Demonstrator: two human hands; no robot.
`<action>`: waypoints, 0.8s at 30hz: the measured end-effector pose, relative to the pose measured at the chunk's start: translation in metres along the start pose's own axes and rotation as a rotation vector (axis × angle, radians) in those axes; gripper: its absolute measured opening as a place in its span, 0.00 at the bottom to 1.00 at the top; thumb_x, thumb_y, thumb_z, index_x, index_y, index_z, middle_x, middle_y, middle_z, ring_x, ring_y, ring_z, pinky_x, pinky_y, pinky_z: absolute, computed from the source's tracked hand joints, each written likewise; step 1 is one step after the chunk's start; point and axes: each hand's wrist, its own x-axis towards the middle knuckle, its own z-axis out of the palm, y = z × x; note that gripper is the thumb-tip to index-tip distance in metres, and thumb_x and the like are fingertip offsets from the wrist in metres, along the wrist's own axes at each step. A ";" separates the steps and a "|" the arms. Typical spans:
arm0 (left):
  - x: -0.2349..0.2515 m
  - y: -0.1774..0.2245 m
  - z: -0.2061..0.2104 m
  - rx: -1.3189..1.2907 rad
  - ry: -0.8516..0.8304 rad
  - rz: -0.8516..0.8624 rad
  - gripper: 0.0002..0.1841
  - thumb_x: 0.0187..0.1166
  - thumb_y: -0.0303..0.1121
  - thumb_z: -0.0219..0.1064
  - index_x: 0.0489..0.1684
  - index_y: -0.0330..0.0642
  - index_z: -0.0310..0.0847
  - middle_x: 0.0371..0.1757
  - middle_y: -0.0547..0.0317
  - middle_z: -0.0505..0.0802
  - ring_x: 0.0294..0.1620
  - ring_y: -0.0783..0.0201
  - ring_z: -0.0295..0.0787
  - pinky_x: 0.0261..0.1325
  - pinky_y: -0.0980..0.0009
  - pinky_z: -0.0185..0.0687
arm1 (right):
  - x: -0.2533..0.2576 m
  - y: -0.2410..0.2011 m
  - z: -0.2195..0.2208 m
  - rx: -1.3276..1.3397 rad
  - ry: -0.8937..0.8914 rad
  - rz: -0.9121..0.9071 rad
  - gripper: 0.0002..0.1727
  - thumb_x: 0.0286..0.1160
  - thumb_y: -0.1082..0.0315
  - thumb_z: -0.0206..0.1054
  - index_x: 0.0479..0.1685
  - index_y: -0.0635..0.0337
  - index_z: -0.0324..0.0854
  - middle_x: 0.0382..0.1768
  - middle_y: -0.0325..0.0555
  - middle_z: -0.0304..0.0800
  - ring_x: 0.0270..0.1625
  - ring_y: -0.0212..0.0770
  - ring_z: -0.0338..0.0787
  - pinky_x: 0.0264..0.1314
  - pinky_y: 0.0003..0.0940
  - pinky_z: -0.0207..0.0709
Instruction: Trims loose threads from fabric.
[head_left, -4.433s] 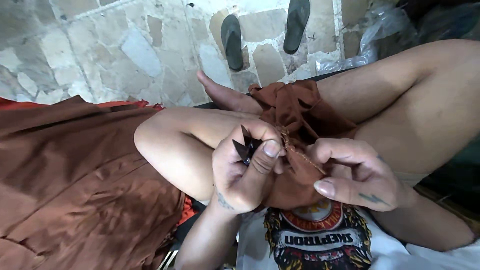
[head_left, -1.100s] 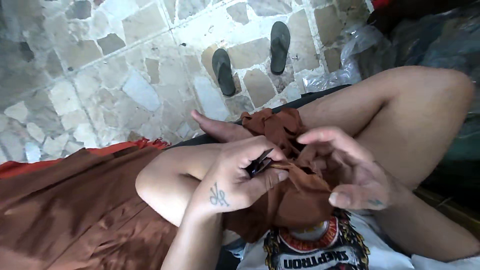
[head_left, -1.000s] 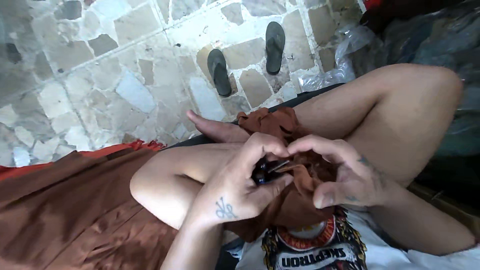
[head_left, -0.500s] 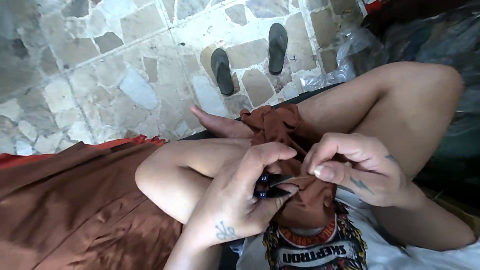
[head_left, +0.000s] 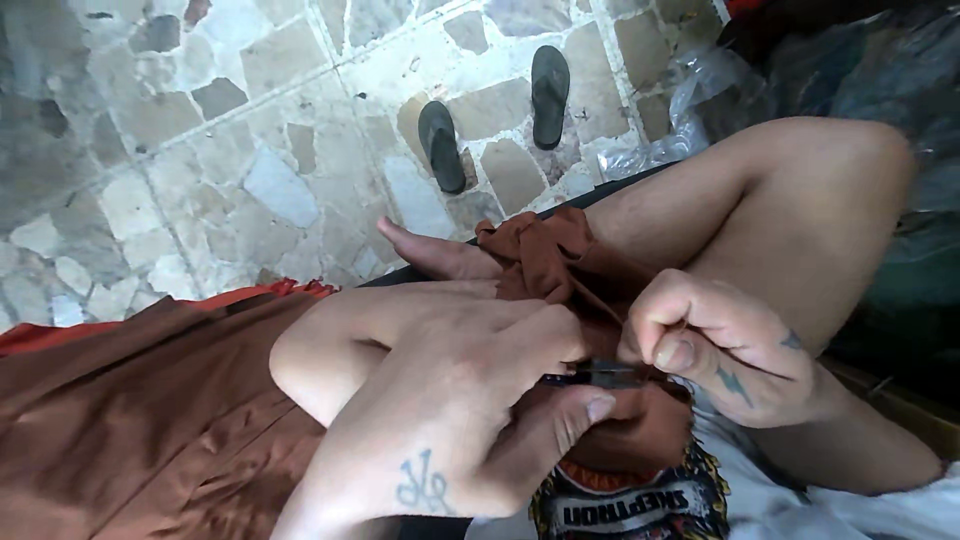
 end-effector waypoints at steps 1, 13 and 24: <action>0.002 0.000 0.002 -0.011 0.006 0.006 0.16 0.87 0.46 0.61 0.38 0.44 0.86 0.33 0.68 0.90 0.38 0.80 0.84 0.43 0.80 0.80 | 0.000 0.000 0.000 0.012 -0.002 0.001 0.17 0.96 0.60 0.48 0.41 0.63 0.72 0.32 0.36 0.77 0.39 0.16 0.80 0.45 0.10 0.76; 0.003 -0.016 0.023 -0.255 0.113 0.017 0.16 0.87 0.43 0.63 0.41 0.38 0.86 0.36 0.64 0.91 0.40 0.80 0.85 0.44 0.83 0.81 | 0.000 0.006 0.000 0.110 0.025 0.032 0.17 0.96 0.58 0.47 0.42 0.61 0.72 0.30 0.34 0.76 0.36 0.15 0.79 0.42 0.10 0.76; -0.009 -0.029 0.044 -0.542 0.166 -0.011 0.11 0.81 0.36 0.73 0.34 0.39 0.81 0.28 0.68 0.85 0.32 0.86 0.77 0.37 0.90 0.72 | -0.001 -0.001 -0.011 0.077 0.152 -0.003 0.16 0.95 0.54 0.48 0.46 0.53 0.75 0.41 0.34 0.92 0.45 0.26 0.92 0.48 0.20 0.87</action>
